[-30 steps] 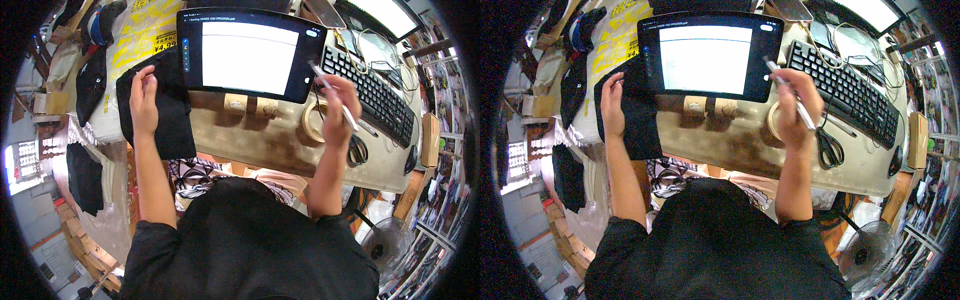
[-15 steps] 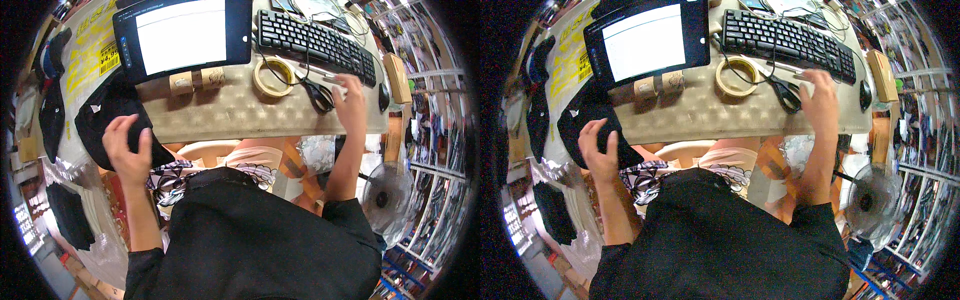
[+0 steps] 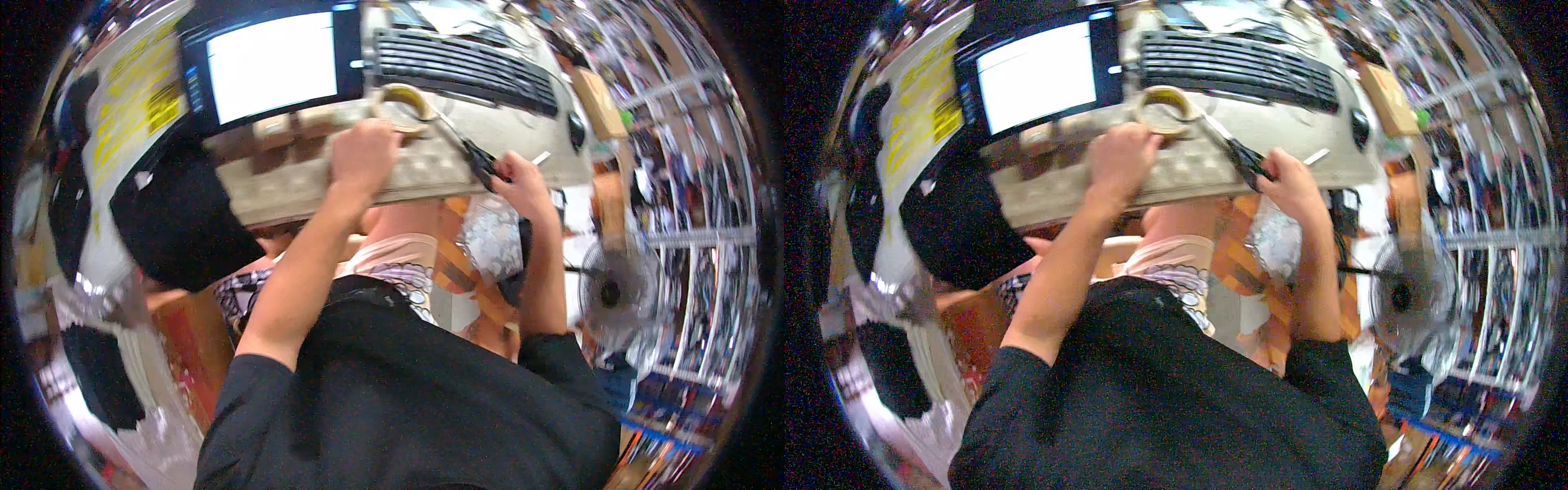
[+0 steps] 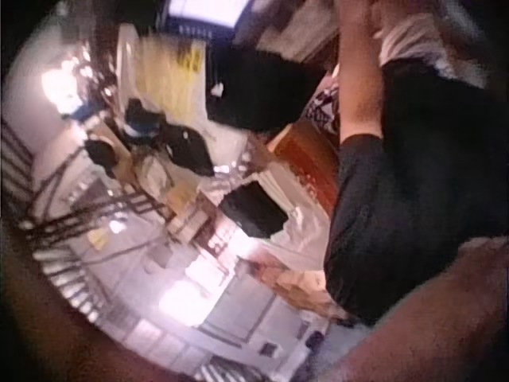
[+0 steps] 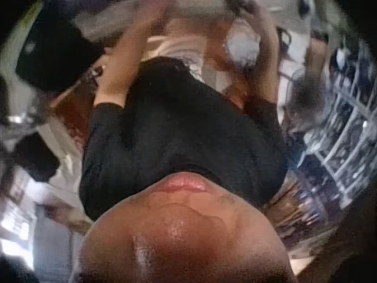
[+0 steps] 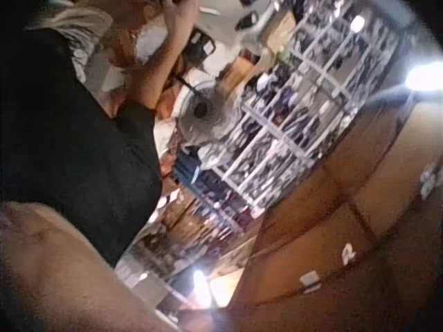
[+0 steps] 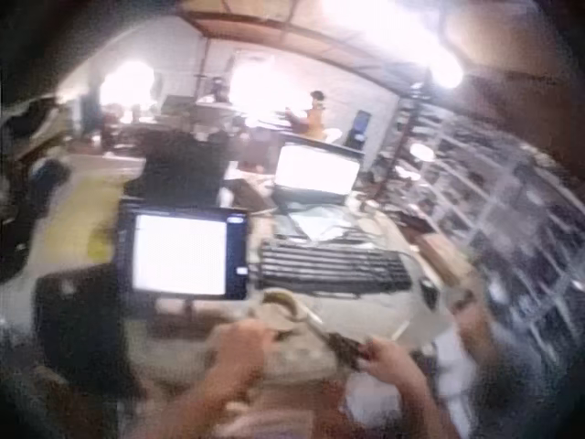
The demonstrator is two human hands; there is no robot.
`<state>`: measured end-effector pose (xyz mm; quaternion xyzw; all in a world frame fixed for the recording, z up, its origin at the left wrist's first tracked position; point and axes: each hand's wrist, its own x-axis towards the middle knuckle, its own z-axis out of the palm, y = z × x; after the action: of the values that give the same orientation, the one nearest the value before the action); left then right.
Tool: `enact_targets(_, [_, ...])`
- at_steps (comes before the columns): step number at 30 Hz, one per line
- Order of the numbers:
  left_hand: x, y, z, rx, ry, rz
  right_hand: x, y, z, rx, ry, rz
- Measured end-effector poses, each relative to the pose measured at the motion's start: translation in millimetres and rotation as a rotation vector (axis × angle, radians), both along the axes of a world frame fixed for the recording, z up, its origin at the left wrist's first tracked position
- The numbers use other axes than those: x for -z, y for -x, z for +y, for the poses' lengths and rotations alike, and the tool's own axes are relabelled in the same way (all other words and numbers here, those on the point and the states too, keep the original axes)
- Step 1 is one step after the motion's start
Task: The person removes a black shirt from a plastic bag, unfolds it on a table, and then uses a pen to write on the shirt's label while referring to a tablet.
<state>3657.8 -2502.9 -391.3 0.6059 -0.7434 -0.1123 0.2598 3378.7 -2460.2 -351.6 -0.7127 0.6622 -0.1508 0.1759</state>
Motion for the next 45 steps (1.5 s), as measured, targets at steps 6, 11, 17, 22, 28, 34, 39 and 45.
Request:
enact_targets(6, [-3.6, 3.7, -1.5, 0.023, 0.026, 0.062, 69.8, 68.4, -33.6, 0.016, 0.673, -0.459])
enact_targets(11, [-13.0, 4.3, 0.0, -0.102, -0.026, 0.155, 62.2, 80.9, -97.0, -0.003, 0.542, -1.004])
enact_targets(17, [-8.9, 5.0, -6.6, -0.11, 0.038, 0.17, 67.1, 96.0, -74.5, -0.041, 0.589, -1.216])
enact_targets(22, [0.0, 5.7, -1.8, -0.17, 0.007, 0.105, 63.4, 72.2, -67.4, -0.049, 0.573, -1.195])
enact_targets(28, [6.2, 11.1, -6.2, -0.076, 0.092, 0.036, 58.8, -15.3, 5.7, -0.067, 0.41, -1.22])
enact_targets(34, [-24.6, -0.4, 24.6, -0.001, 0.196, 0.237, 69.8, -88.1, 60.5, 0.047, 0.173, -1.15])
enact_targets(39, [-54.2, -17.3, 49.9, 0.05, 0.142, 0.34, 67.4, -137.4, 74.5, -0.077, 0.012, -1.134])
enact_targets(45, [-76.4, -31.3, 67.0, 0.125, 0.02, 0.508, 62.3, -151.3, 81.0, -0.097, 0.059, -0.988])
